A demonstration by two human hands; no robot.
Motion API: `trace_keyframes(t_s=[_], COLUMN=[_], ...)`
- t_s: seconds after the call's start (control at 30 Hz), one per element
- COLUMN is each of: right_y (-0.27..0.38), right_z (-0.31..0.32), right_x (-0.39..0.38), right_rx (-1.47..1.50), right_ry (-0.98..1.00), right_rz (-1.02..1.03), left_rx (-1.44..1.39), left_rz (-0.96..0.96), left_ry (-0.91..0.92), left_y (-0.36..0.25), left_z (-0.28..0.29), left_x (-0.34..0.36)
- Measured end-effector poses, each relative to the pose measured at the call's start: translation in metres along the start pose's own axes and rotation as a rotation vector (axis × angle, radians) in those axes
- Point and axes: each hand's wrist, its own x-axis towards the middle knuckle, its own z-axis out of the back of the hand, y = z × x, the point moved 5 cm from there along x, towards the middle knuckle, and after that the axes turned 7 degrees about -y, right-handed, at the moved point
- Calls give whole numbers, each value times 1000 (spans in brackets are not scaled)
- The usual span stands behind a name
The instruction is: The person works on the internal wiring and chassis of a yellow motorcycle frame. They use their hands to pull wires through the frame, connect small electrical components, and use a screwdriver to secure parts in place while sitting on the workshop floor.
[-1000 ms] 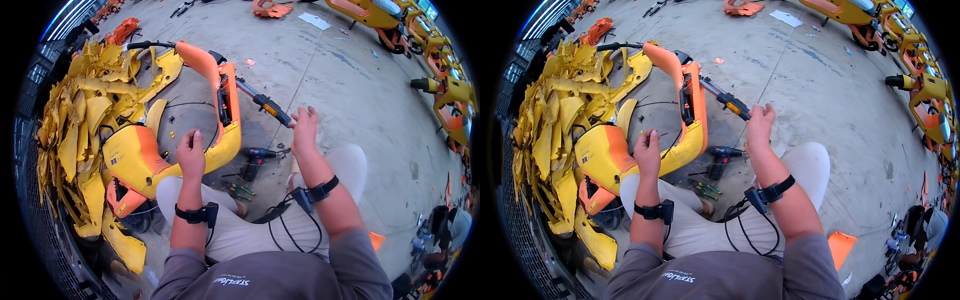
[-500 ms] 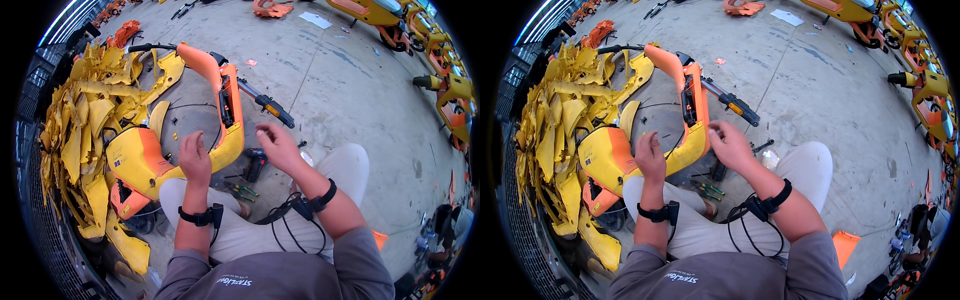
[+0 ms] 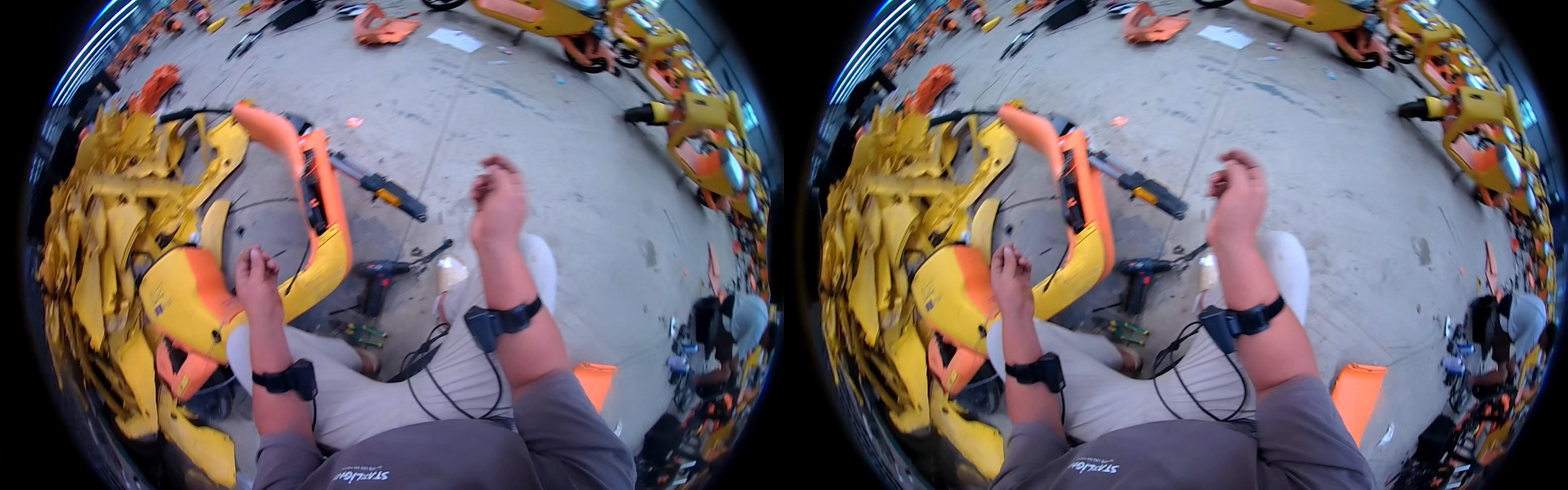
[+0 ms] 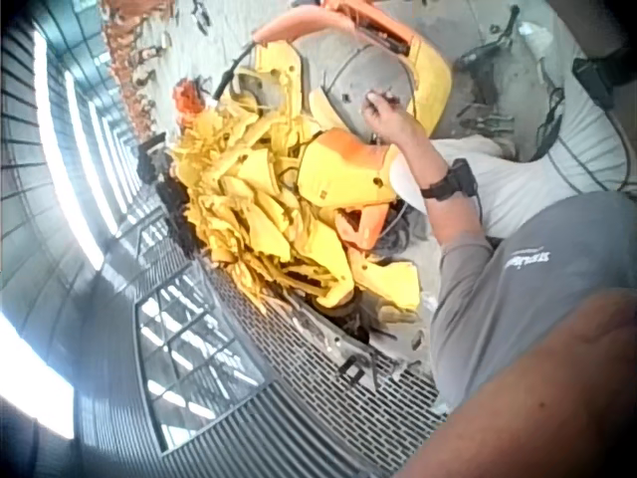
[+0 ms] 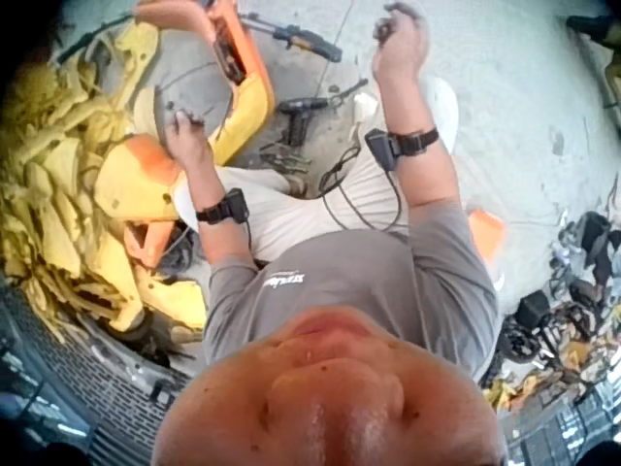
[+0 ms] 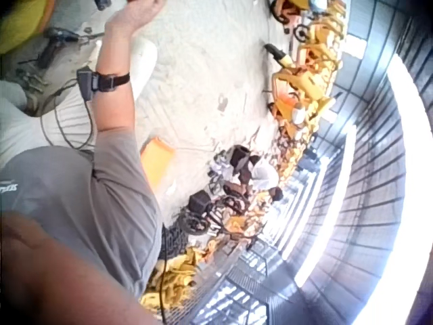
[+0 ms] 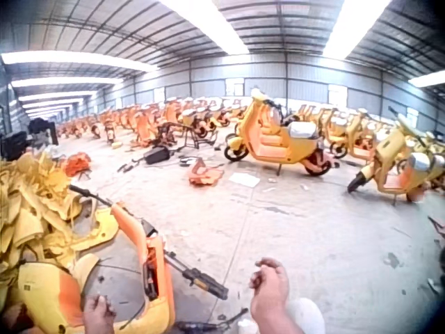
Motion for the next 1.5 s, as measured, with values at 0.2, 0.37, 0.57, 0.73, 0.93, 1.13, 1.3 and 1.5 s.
trace_keyframes(t_s=[0.2, 0.37, 0.57, 0.73, 0.93, 1.13, 1.3, 1.5], right_y=[-48, -50, -65, -73, -71, -76, -75, -69], right_z=[-3, -21, -23, -22, -21, 1, 9, 1], right_x=[-15, -45, -51, -51, -63, -51, -45, -55], right_rx=[-223, -442, -467, -523, -437, -146, -204, -297], right_ry=[203, 408, 435, 455, 591, 357, 340, 451], right_rz=[-294, -371, -317, -270, -552, -796, -670, -654], left_rx=[-135, -189, -29, 423, 672, 677, 625, 104], left_rz=[420, 575, 396, 52, -116, -170, -219, 40], left_ry=[189, 404, 455, 381, 361, 222, 176, 285], left_y=[45, 64, 55, 43, 38, 38, 22, 22], left_z=[-30, -60, -64, -59, -46, -29, -35, -35], left_x=[-29, -63, -59, -53, -42, -26, -34, -28])
